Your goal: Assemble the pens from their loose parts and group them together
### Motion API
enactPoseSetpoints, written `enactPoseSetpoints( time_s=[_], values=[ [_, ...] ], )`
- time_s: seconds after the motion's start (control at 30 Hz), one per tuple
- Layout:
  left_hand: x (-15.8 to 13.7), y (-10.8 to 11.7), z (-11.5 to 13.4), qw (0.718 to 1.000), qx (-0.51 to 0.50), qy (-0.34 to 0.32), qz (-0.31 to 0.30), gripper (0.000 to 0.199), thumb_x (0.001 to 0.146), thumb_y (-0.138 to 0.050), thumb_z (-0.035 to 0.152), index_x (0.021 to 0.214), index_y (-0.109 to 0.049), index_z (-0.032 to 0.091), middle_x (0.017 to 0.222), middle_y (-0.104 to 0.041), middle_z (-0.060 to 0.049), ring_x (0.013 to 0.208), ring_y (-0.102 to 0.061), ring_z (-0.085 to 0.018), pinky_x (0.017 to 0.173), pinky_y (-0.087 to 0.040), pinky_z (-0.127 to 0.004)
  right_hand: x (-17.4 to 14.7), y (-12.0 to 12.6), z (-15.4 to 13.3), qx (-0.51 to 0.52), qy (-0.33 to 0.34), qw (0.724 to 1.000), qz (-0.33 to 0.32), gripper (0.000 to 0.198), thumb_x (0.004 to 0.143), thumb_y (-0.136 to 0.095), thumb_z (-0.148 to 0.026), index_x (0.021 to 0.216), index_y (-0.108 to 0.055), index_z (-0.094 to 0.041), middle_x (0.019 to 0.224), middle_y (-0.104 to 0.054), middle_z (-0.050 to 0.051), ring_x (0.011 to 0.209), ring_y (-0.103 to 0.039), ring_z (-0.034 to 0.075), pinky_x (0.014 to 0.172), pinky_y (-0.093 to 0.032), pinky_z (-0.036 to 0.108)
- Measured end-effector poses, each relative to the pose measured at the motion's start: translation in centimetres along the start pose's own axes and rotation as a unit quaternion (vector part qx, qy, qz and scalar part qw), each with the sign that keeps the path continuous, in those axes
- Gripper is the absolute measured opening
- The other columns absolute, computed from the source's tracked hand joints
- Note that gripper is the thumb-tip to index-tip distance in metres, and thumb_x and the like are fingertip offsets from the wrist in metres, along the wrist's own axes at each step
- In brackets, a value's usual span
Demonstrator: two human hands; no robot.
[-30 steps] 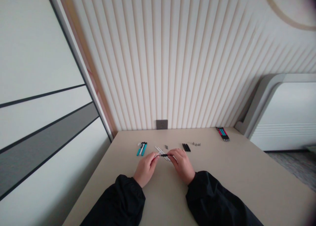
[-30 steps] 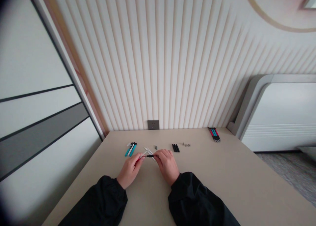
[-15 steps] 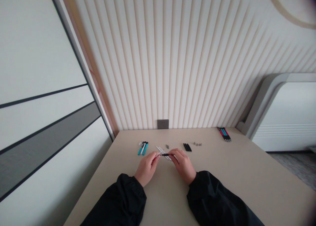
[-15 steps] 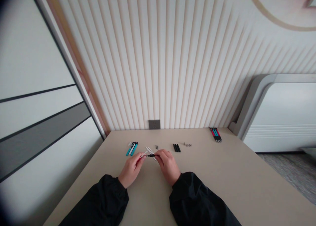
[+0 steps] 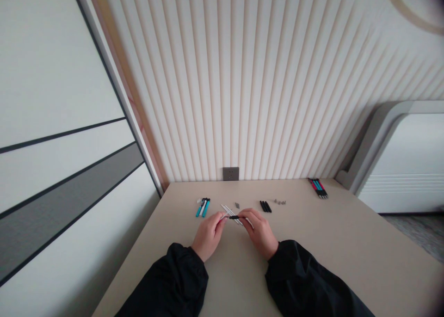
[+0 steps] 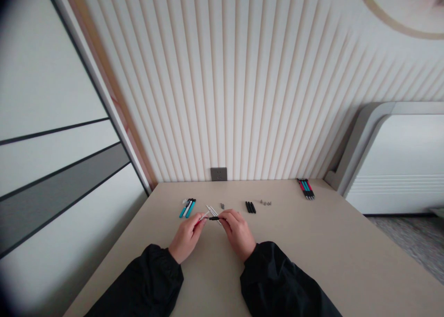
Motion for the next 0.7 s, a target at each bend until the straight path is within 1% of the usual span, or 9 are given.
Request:
enactPoseSetpoints(
  time_s=[0.1,0.23,0.37,0.47,0.57,0.7],
  values=[
    [-0.02,-0.10,-0.09,1.000,0.003,-0.003,-0.001,0.019,0.095,-0.042,0.024,0.100,-0.059,0.019,0.087,-0.067,-0.005,0.081,-0.063,-0.017,0.071,-0.047,-0.025,0.05,0.04,-0.22,0.012,-0.001,1.000,-0.005,0.018,0.095,-0.047,-0.027,0.099,-0.064,-0.022,0.096,-0.066,0.007,0.090,-0.063,0.019,0.082,-0.051,0.031],
    [-0.07,-0.16,-0.15,1.000,-0.005,-0.006,0.012,0.017,0.095,-0.044,0.024,0.100,-0.059,0.019,0.089,-0.068,-0.005,0.084,-0.064,-0.017,0.073,-0.049,-0.026,0.11,0.10,-0.43,0.034,0.004,0.999,-0.012,0.018,0.095,-0.048,-0.027,0.101,-0.064,-0.022,0.096,-0.065,0.007,0.090,-0.064,0.018,0.082,-0.052,0.029],
    [-0.08,-0.09,-0.03,1.000,-0.013,-0.012,0.021,0.017,0.094,-0.045,0.025,0.101,-0.059,0.019,0.090,-0.069,-0.005,0.084,-0.065,-0.017,0.075,-0.050,-0.027,-0.01,-0.07,-0.32,0.041,0.008,0.999,-0.028,0.019,0.093,-0.051,-0.025,0.107,-0.064,-0.023,0.099,-0.066,0.006,0.091,-0.064,0.017,0.082,-0.052,0.027],
    [-0.05,-0.06,0.05,0.999,-0.021,-0.018,0.017,0.018,0.094,-0.045,0.024,0.103,-0.060,0.019,0.095,-0.070,-0.006,0.089,-0.065,-0.017,0.079,-0.051,-0.028,-0.14,-0.35,-0.20,0.053,0.005,0.997,-0.049,0.021,0.093,-0.051,-0.024,0.110,-0.063,-0.023,0.100,-0.066,0.006,0.092,-0.064,0.017,0.082,-0.052,0.027],
    [-0.02,-0.10,0.06,0.999,-0.029,-0.021,0.009,0.021,0.095,-0.043,0.024,0.109,-0.058,0.019,0.102,-0.069,-0.007,0.095,-0.064,-0.018,0.084,-0.050,-0.029,-0.19,-0.56,-0.15,0.064,-0.010,0.996,-0.067,0.019,0.093,-0.051,-0.023,0.107,-0.064,-0.022,0.099,-0.067,0.005,0.092,-0.064,0.016,0.082,-0.051,0.027],
    [-0.02,-0.14,0.16,0.999,-0.030,-0.017,-0.003,0.024,0.096,-0.040,0.025,0.113,-0.057,0.018,0.107,-0.067,-0.009,0.100,-0.062,-0.018,0.089,-0.048,-0.030,-0.20,-0.63,-0.13,0.075,-0.028,0.994,-0.072,0.018,0.091,-0.053,-0.021,0.106,-0.064,-0.022,0.100,-0.067,0.005,0.091,-0.064,0.016,0.082,-0.050,0.027]
  ],
)
Point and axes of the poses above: each hand's wrist, its own x-axis towards the middle knuckle, its own y-axis out of the back of the hand, z = x × y, the point moved 1 cm from there along x, towards the middle knuckle
